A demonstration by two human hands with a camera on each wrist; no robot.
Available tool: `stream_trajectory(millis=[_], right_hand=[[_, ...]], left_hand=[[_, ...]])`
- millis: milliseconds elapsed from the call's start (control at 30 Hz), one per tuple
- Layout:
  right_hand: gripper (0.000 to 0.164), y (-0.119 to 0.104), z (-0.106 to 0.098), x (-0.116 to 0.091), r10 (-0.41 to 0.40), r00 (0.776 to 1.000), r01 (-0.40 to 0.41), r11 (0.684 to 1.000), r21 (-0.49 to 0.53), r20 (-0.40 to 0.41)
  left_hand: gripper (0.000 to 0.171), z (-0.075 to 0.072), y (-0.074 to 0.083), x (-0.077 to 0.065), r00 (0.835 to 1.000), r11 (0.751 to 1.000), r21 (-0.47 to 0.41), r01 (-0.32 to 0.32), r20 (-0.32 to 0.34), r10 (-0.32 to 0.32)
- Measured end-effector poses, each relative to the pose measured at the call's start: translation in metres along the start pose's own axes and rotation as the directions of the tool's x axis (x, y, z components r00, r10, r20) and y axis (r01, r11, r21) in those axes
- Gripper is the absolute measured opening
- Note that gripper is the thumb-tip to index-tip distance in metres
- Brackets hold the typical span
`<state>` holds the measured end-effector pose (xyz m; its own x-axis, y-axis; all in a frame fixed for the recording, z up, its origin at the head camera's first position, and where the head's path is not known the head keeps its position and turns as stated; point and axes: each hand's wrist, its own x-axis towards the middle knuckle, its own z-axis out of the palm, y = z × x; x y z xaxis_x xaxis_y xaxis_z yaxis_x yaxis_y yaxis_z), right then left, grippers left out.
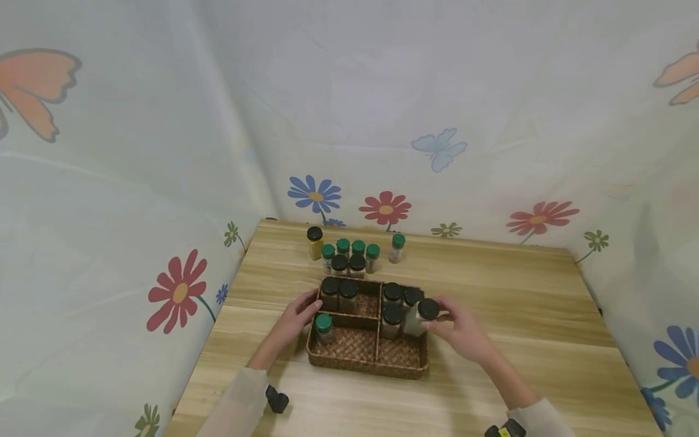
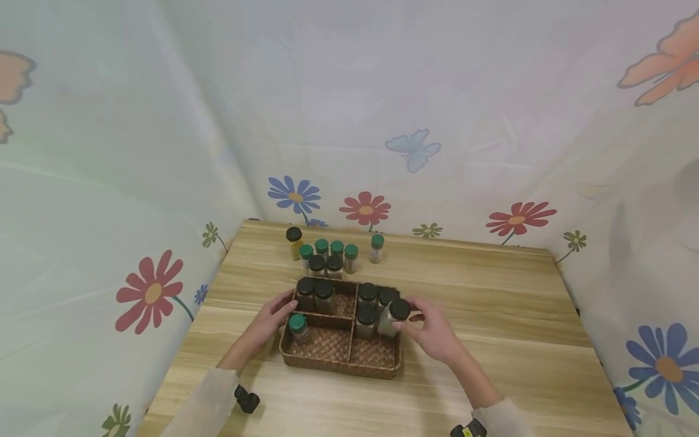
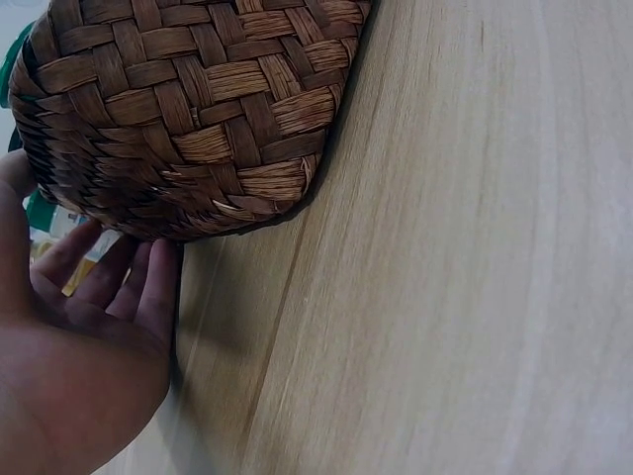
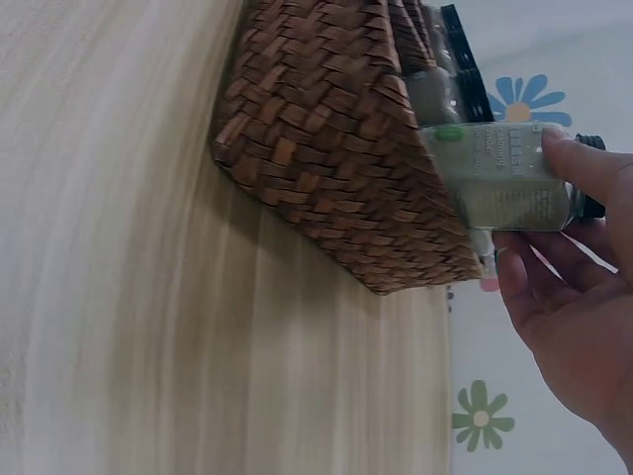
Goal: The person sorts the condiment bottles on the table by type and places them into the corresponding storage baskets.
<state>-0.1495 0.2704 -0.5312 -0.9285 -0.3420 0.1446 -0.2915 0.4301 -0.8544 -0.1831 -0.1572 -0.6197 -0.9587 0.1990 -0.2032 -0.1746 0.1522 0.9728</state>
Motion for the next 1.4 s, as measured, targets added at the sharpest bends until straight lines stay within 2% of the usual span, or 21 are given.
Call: stream_trajectory(millis=[200,533,867,1033,1067,1200,1400], right_hand=[[0.045,0.006,0.012,0.001,-0.045,0.999,0.045,0.999,-0.027,0.004],[0.050,0.011,0.024,0.000,-0.003,1.000,0.004,0.996,-0.090,0.012],[0.050,0.014,0.038,-0.001,-0.028,0.999,0.035,0.975,-0.221,0.033],[0.047,0.017,0.040,0.000,-0.053,0.998,0.058,0.972,-0.227,0.030],[0.047,0.018,0.040,0.000,-0.064,0.997,0.070,0.970,-0.231,0.034],[0.047,0.016,0.040,0.002,-0.099,0.994,0.108,0.958,-0.266,0.044],[0.051,0.016,0.038,0.003,-0.110,0.993,0.120,0.936,-0.330,0.049]], left_hand=[[0.065,0.000,0.000,-0.001,1.000,1.000,-0.005,-0.003,-0.002,0.003],[0.067,-0.001,0.001,-0.002,1.000,1.000,0.008,0.005,-0.001,-0.005],[0.067,-0.002,-0.001,-0.003,1.000,1.000,0.023,0.003,-0.011,-0.002],[0.068,-0.001,-0.001,-0.002,1.000,1.000,0.031,0.002,-0.013,-0.002],[0.067,-0.001,0.004,-0.004,1.000,1.000,0.025,0.006,-0.009,-0.006],[0.067,-0.001,0.005,-0.004,1.000,1.000,0.021,-0.002,0.001,0.002],[0.066,0.000,0.001,-0.001,1.000,1.000,0.018,-0.009,-0.004,0.009]])
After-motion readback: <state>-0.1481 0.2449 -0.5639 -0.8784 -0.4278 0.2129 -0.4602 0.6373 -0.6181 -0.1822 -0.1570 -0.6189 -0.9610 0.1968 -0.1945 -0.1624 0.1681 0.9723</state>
